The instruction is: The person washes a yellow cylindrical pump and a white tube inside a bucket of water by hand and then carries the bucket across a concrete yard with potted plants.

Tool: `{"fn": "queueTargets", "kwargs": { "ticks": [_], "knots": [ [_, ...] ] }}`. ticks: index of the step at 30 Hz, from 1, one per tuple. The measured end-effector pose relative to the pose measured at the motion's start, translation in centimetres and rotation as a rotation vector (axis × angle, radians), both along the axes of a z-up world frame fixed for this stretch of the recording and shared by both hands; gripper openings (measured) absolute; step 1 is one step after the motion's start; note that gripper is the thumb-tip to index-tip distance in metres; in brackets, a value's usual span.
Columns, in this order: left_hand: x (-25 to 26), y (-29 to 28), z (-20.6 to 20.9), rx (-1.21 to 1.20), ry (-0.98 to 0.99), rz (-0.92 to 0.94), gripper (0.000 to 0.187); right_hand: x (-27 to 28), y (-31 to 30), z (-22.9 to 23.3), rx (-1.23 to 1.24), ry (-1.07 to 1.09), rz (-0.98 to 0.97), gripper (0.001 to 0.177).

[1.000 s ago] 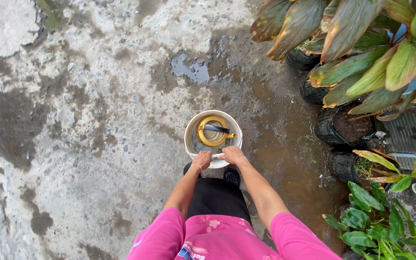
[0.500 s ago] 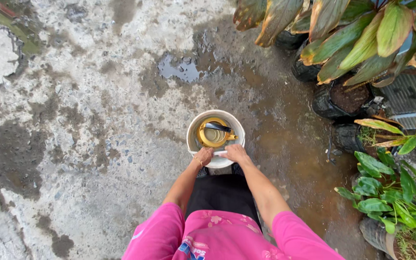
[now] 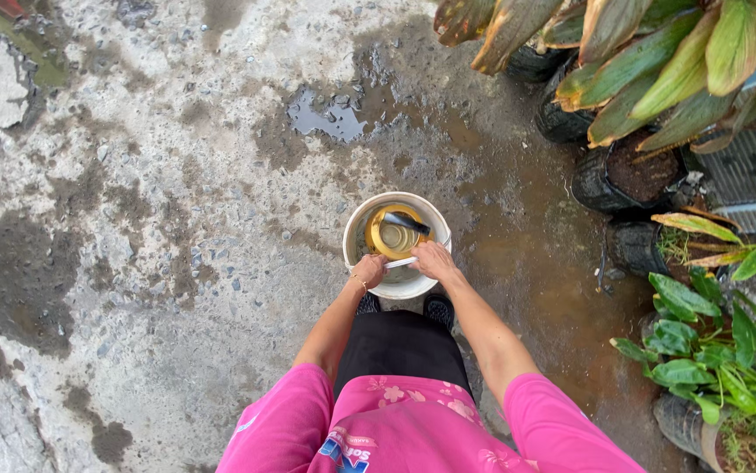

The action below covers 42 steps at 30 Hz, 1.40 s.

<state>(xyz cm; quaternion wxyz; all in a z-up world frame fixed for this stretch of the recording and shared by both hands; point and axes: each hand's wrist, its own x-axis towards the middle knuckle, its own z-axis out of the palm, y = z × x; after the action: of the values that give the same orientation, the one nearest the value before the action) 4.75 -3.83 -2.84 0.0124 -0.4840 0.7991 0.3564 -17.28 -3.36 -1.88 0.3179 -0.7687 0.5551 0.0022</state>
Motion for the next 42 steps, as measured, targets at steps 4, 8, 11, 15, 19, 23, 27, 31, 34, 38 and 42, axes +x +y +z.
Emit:
{"fn": "queueTargets", "kwargs": {
  "ticks": [4, 8, 11, 15, 19, 23, 27, 31, 34, 38, 42],
  "knots": [
    [0.6, 0.8, 0.1, 0.052, 0.02, 0.194, 0.018, -0.2, -0.4, 0.5, -0.126, 0.106, -0.019, 0.029],
    [0.1, 0.8, -0.6, -0.037, 0.031, 0.262, 0.026, -0.9, -0.7, 0.0, -0.118, 0.157, -0.08, 0.019],
    [-0.9, 0.4, -1.7, -0.121, 0.03, 0.382, 0.024, -0.7, -1.0, -1.0, -0.251, -0.014, -0.209, 0.016],
    [-0.5, 1.1, -2.6, -0.191, 0.085, 0.368, 0.021, -1.2, -2.1, -2.7, -0.358, 0.11, -0.078, 0.022],
    [-0.1, 2.7, -1.0, -0.113, -0.065, 0.302, 0.037, -2.7, -1.9, -2.2, 0.117, -0.147, 0.142, 0.036],
    [-0.6, 4.3, -0.2, 0.177, -0.105, 0.888, 0.06, -2.3, -2.7, -1.3, 0.151, -0.007, 0.148, 0.045],
    [-0.5, 2.7, -5.4, -0.079, 0.01, 1.201, 0.076, -1.3, -4.0, -1.4, 0.072, -0.042, 0.157, 0.041],
    [-1.4, 1.2, -10.1, 1.0, 0.822, 1.898, 0.053, -0.6, -5.0, -1.5, 0.051, -0.181, 0.092, 0.036],
    [-1.6, 0.6, -13.0, 1.166, 1.387, 1.856, 0.04, -0.5, -5.1, -0.7, 0.131, -0.029, 0.148, 0.031],
    [-0.3, -0.2, -15.2, 1.304, 1.43, 1.844, 0.035, 1.1, -4.8, 0.0, 0.143, -0.041, 0.117, 0.03],
    [-0.6, 0.5, -14.4, 1.3, 1.511, 1.895, 0.034, 1.6, -3.4, 0.7, 0.233, 0.031, 0.11, 0.039]
  ]
}}
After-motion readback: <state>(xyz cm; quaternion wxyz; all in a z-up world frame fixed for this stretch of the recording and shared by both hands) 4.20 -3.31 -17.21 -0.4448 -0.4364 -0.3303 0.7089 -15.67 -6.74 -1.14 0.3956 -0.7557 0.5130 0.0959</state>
